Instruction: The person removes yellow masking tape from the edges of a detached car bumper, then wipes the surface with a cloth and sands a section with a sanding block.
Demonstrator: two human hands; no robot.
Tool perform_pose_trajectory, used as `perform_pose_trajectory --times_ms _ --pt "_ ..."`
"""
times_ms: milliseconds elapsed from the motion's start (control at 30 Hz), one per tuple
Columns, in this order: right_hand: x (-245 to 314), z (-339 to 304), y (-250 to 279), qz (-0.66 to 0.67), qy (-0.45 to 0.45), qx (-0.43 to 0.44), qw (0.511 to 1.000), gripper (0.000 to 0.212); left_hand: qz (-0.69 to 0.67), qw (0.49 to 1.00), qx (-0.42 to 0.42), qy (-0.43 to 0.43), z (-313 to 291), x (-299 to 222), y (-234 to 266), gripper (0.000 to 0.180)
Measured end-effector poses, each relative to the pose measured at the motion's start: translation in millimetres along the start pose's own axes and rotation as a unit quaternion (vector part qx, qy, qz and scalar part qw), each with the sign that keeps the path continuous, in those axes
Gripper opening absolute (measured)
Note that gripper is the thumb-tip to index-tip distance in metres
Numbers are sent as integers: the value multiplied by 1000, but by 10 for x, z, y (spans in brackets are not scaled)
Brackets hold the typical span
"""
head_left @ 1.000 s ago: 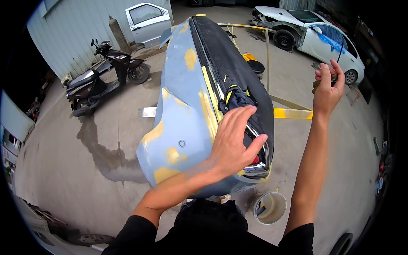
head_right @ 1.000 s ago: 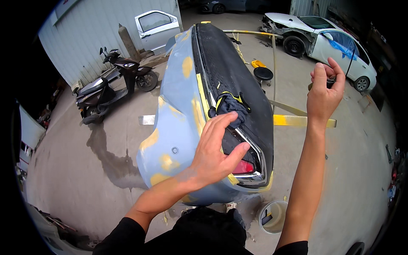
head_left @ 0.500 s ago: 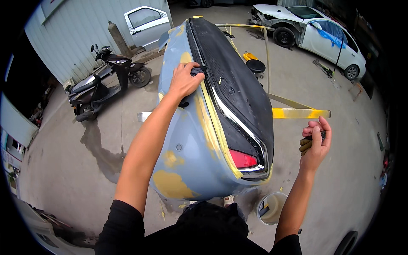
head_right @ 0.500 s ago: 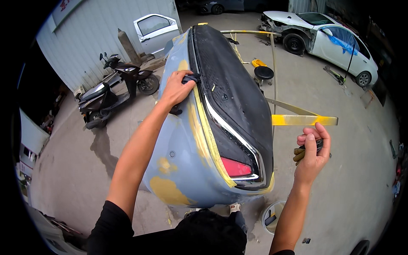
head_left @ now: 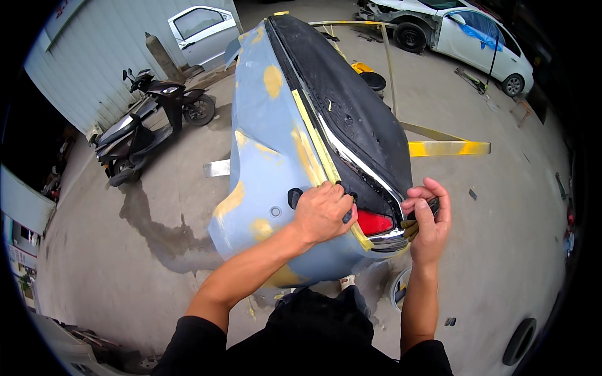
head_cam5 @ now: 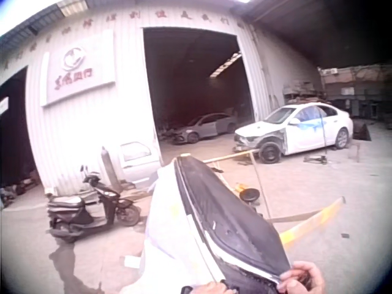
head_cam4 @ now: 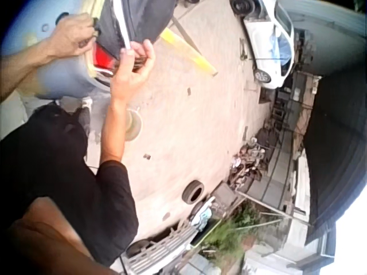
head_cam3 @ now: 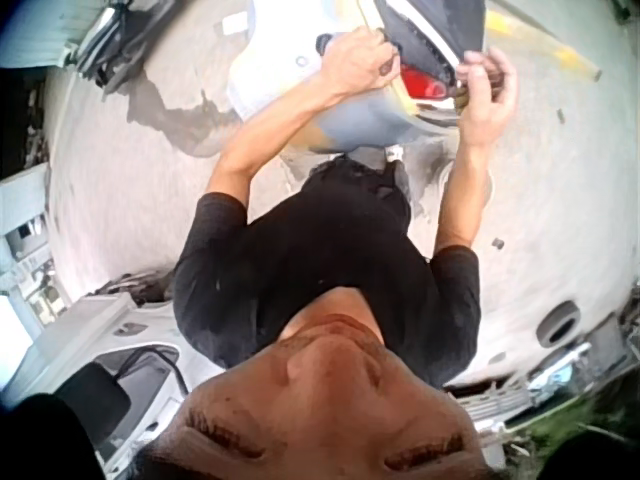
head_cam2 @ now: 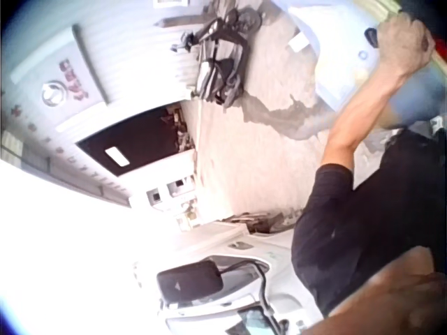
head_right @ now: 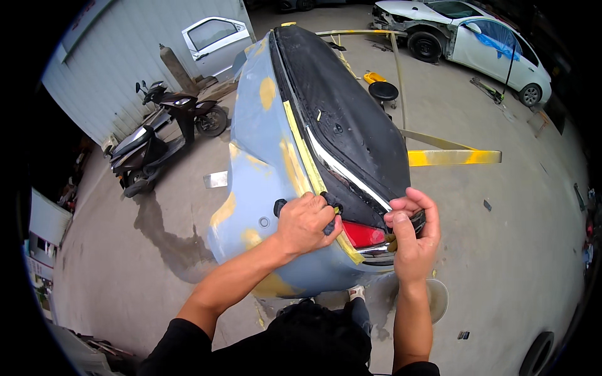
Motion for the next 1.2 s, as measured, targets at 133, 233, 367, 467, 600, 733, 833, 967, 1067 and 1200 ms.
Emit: perform_pose_trajectory --times_ms 133,233,367,467,600,733,833,967,1067,1200 --pt "-69 -464 -68 -10 -41 -20 999 38 -65 997 42 -18 -323 -476 6 21" --pt "-142 -938 104 -39 -92 -68 993 36 -208 974 67 64 -493 -651 67 27" --pt "-330 -1467 267 40 -177 -210 961 33 -390 892 170 156 -501 -880 212 48" --pt "-590 -1684 300 208 -244 -247 914 36 -500 823 231 139 -569 -1160 257 61" --pt "-734 -1840 633 275 -317 -235 877 34 -561 755 270 208 -575 -1076 284 68" --pt "-629 -1905 966 326 -319 -261 851 35 13 977 159 139 -382 -253 225 78" --pt "-573 -1930 1203 321 -334 -260 847 28 62 972 185 130 -435 58 73 85" --pt "-581 -1967 1408 288 -314 -254 868 35 61 972 220 58 -641 -232 32 91" --pt "-548 -1961 1358 270 -301 -250 880 36 47 970 236 29 -835 -571 14 92" --pt "-394 -1854 966 216 -291 -237 901 31 -72 956 284 -24 -1123 -869 46 91"
Point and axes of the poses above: each hand's wrist, its own z-axis towards the middle knuckle, its own y-axis out of the back of the hand, x = y × z, the point moved 3 cm from there along z, towards the middle knuckle, and after that the axes turned 7 degrees about z, right-handed, at the moved point
